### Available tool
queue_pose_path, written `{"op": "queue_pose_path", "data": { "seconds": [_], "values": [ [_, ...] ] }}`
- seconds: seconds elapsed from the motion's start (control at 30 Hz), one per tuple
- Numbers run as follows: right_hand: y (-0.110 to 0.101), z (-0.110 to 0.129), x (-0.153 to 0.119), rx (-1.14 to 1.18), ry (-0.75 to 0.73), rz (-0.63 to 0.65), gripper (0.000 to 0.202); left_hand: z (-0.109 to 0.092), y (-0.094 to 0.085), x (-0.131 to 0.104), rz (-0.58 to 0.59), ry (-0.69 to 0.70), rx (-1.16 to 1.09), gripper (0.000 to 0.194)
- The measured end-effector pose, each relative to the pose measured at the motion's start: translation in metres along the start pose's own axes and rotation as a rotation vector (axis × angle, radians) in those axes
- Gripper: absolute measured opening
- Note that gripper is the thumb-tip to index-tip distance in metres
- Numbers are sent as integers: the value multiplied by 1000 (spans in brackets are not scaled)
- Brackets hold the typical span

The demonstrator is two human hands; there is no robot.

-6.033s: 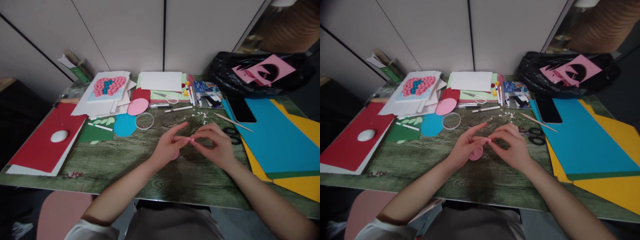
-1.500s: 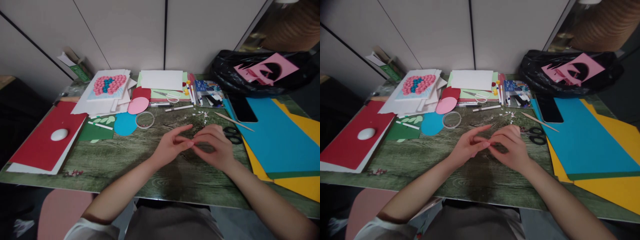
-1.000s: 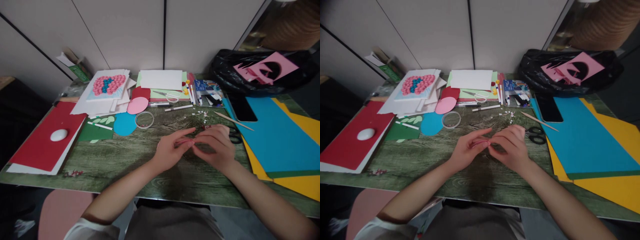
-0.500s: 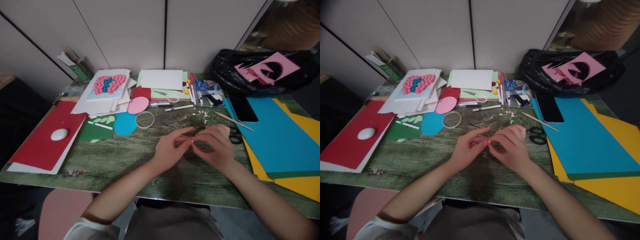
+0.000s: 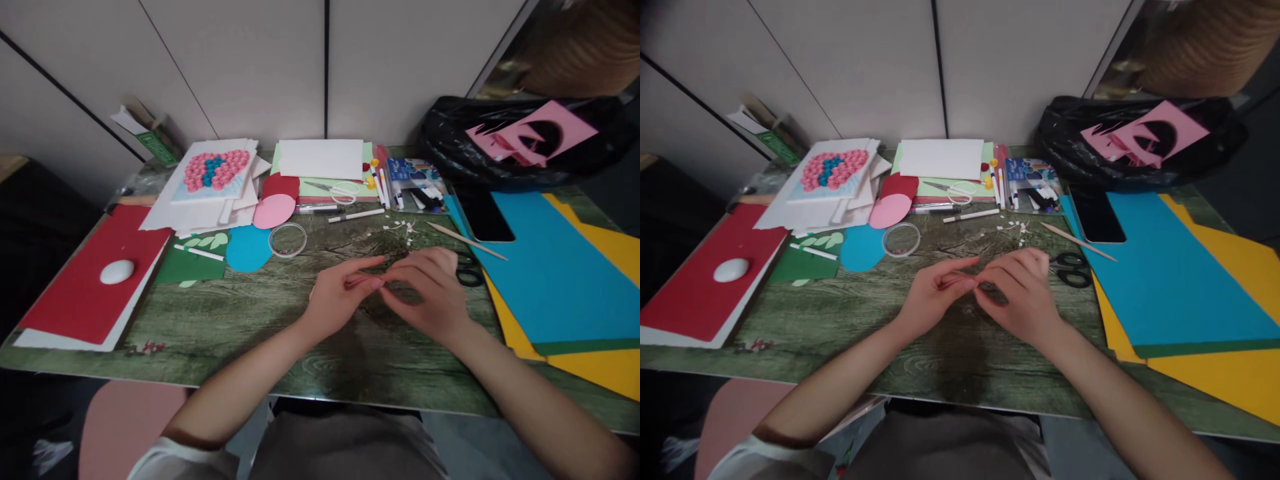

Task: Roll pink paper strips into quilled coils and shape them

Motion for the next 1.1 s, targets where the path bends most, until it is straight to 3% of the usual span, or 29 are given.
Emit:
{"op": "queue_pose_path", "data": {
  "seconds": [0.37, 0.67, 0.83, 0.97, 1.1],
  "values": [
    [4, -4, -3, 145, 111, 5, 10, 6, 0, 5, 54, -118, -148, 38],
    [4, -3, -2, -76, 8, -11, 10, -1, -2, 2, 13, -42, -28, 40],
    [5, 1, -3, -95, -39, 17, 10, 3, -2, 0, -67, -10, 13, 44],
    [4, 2, -2, -48, -25, 34, 8, 8, -2, 4, -18, -48, -91, 43],
    [6, -3, -1, 79, 86, 63, 8, 6, -1, 6, 39, -112, -141, 42]
  ]
}}
Point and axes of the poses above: each hand's wrist, its own x-axis towards the middle knuckle, its own y-axis out of the palm, z = x × y, the point moved 6 cm from there along x, towards the middle knuckle, and after that the axes turned 4 degrees about -y, right-handed, at the moved point
